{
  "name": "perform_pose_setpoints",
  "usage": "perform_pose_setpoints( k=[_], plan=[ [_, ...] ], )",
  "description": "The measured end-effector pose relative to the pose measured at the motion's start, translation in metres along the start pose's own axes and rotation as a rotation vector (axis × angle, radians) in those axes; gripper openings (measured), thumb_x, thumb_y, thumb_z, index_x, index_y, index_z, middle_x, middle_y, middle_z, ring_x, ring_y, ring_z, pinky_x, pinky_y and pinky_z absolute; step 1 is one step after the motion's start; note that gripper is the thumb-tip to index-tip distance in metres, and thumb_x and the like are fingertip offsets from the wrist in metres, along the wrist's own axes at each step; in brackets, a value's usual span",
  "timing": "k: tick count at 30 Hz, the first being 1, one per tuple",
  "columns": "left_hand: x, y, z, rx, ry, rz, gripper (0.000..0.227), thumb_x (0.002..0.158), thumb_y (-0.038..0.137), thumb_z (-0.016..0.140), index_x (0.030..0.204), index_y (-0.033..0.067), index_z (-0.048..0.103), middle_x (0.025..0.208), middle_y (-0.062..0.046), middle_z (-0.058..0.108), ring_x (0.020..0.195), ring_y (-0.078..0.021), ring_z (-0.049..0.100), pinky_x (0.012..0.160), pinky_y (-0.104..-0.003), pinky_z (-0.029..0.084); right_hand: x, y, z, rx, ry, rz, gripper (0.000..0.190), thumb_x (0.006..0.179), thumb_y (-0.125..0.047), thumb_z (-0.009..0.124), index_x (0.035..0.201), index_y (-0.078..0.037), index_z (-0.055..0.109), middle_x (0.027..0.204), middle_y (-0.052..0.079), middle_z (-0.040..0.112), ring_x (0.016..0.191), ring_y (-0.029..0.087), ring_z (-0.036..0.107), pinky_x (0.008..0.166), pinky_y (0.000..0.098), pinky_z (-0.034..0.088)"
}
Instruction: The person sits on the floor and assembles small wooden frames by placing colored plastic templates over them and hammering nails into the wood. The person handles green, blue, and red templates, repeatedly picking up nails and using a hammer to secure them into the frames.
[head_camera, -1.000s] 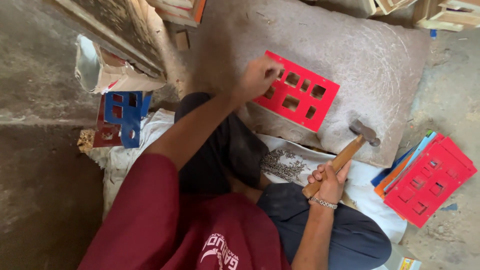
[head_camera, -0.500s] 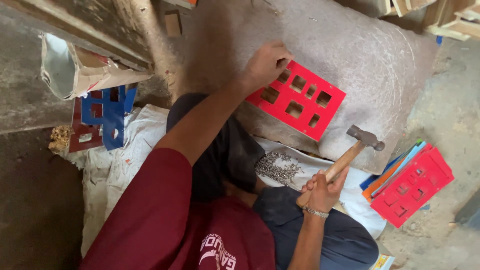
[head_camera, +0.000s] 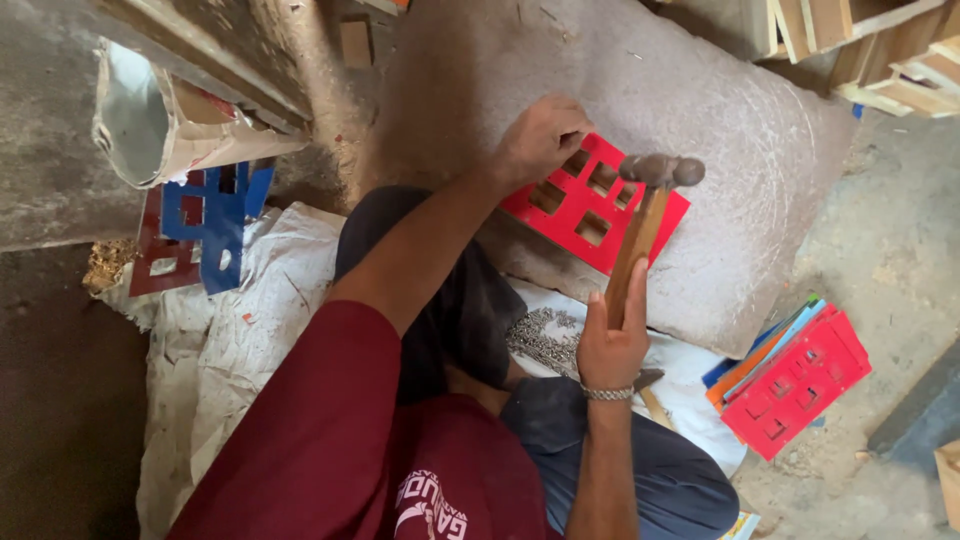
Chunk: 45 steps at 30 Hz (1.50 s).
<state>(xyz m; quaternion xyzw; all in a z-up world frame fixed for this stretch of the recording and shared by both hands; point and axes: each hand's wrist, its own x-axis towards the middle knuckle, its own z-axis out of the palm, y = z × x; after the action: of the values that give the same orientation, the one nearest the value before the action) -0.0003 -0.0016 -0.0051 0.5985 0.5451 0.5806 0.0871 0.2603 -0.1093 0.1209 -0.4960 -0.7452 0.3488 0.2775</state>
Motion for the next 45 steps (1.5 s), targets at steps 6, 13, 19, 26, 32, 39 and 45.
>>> perform_pose_setpoints(
  k=[6, 13, 19, 26, 32, 39, 45],
  plan=[
    [0.0, 0.007, -0.003, -0.189, -0.062, -0.327, 0.053, 0.09, 0.0, 0.071, 0.136, 0.0055, 0.045, 0.092, -0.008, 0.073, 0.087, -0.0263, 0.072, 0.078, -0.037, 0.057, 0.033, -0.011, 0.021, -0.111, -0.061, -0.072, 0.063, 0.099, -0.006, 0.063, 0.158, -0.004, 0.041, 0.156, 0.023, 0.052, 0.141, 0.032, 0.057, 0.109, 0.0365, 0.05],
    [-0.001, 0.011, -0.006, -0.209, -0.077, -0.397, 0.058, 0.091, 0.0, 0.07, 0.139, 0.0047, 0.039, 0.091, -0.008, 0.074, 0.088, -0.0253, 0.074, 0.08, -0.037, 0.058, 0.046, -0.009, 0.03, -0.159, -0.082, -0.003, 0.064, 0.098, -0.007, 0.063, 0.158, -0.011, 0.042, 0.152, 0.017, 0.057, 0.128, 0.03, 0.067, 0.099, 0.0358, 0.055],
    [0.0, 0.008, -0.003, -0.231, -0.046, -0.35, 0.059, 0.09, -0.001, 0.071, 0.138, 0.0038, 0.037, 0.09, -0.009, 0.074, 0.087, -0.0266, 0.074, 0.08, -0.037, 0.057, 0.047, -0.007, 0.028, -0.172, -0.046, -0.091, 0.065, 0.099, -0.004, 0.064, 0.159, -0.011, 0.04, 0.153, 0.017, 0.056, 0.129, 0.031, 0.067, 0.1, 0.0372, 0.055],
    [-0.001, 0.008, -0.001, -0.251, -0.042, -0.363, 0.059, 0.091, -0.002, 0.069, 0.14, 0.004, 0.037, 0.089, -0.009, 0.074, 0.087, -0.0251, 0.075, 0.081, -0.036, 0.058, 0.044, -0.006, 0.03, -0.271, -0.106, 0.038, 0.066, 0.096, -0.007, 0.065, 0.158, -0.017, 0.043, 0.148, 0.016, 0.061, 0.12, 0.03, 0.069, 0.097, 0.0361, 0.054],
    [-0.002, 0.006, -0.004, -0.281, -0.01, -0.388, 0.066, 0.09, -0.001, 0.065, 0.146, 0.0016, 0.029, 0.1, -0.011, 0.068, 0.083, -0.0242, 0.07, 0.08, -0.037, 0.057, 0.047, -0.034, 0.01, -0.132, -0.029, -0.138, 0.063, 0.102, -0.005, 0.063, 0.161, -0.006, 0.041, 0.157, 0.024, 0.052, 0.144, 0.035, 0.055, 0.115, 0.039, 0.047],
    [-0.005, 0.0, 0.004, -0.232, 0.042, -0.351, 0.053, 0.091, -0.005, 0.053, 0.14, 0.0038, 0.035, 0.115, -0.016, 0.056, 0.093, -0.0247, 0.061, 0.09, -0.037, 0.055, 0.061, -0.046, -0.016, -0.335, 0.464, -0.227, 0.066, 0.104, -0.008, 0.063, 0.161, -0.002, 0.033, 0.141, 0.033, 0.057, 0.129, 0.042, 0.056, 0.11, 0.0476, 0.044],
    [-0.009, -0.004, 0.008, -0.261, 0.075, -0.31, 0.045, 0.089, -0.008, 0.05, 0.13, 0.0044, 0.037, 0.108, -0.014, 0.05, 0.089, -0.024, 0.057, 0.085, -0.037, 0.053, 0.05, -0.001, 0.043, -0.267, 0.059, -0.187, 0.059, 0.103, -0.003, 0.063, 0.158, -0.002, 0.043, 0.154, 0.027, 0.055, 0.144, 0.037, 0.054, 0.116, 0.0418, 0.046]
  ],
)
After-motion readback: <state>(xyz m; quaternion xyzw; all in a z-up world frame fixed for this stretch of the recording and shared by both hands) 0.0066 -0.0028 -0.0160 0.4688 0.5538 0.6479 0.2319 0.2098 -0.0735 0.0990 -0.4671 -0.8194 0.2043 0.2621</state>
